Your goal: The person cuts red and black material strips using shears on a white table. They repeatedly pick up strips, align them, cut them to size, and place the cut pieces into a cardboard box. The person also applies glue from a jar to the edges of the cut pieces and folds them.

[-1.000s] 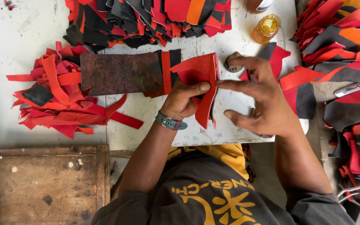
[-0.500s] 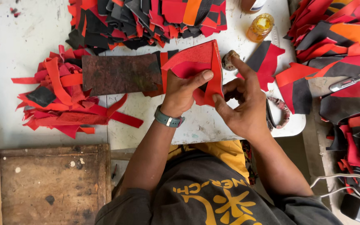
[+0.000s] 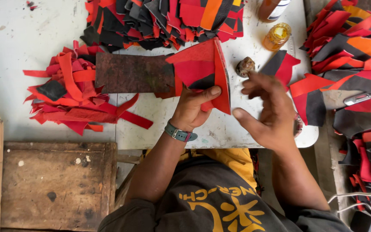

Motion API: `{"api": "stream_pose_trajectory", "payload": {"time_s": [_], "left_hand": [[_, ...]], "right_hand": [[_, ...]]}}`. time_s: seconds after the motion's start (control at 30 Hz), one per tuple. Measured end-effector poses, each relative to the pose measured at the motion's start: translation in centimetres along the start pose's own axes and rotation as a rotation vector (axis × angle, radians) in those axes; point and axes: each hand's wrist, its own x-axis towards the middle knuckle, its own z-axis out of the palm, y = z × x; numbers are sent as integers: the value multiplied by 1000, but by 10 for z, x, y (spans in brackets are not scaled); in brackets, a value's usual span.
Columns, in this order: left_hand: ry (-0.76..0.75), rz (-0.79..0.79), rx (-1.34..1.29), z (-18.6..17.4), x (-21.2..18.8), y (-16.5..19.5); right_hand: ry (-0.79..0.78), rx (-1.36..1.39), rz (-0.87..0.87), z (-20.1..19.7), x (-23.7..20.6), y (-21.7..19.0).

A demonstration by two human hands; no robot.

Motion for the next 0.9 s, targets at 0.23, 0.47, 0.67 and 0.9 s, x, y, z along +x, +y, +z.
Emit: {"api": "stream_pose_trajectory", "payload": {"time_s": [0.23,0.47,0.67,0.9], "left_hand": [[-42,-91,-66,8,-4,6],[-52,-106,-108,-2,-3,1],[-10,-26,-30,-7,5,4],[149,-41,14,-14,8,2]], "right_hand": [[-41,-230,-141,-12,-2,-6],[-41,-479,-301,-15,3,-18],[19,-817,-108,-56,3,29],[-142,-1068,6,-112,69,175]]}}
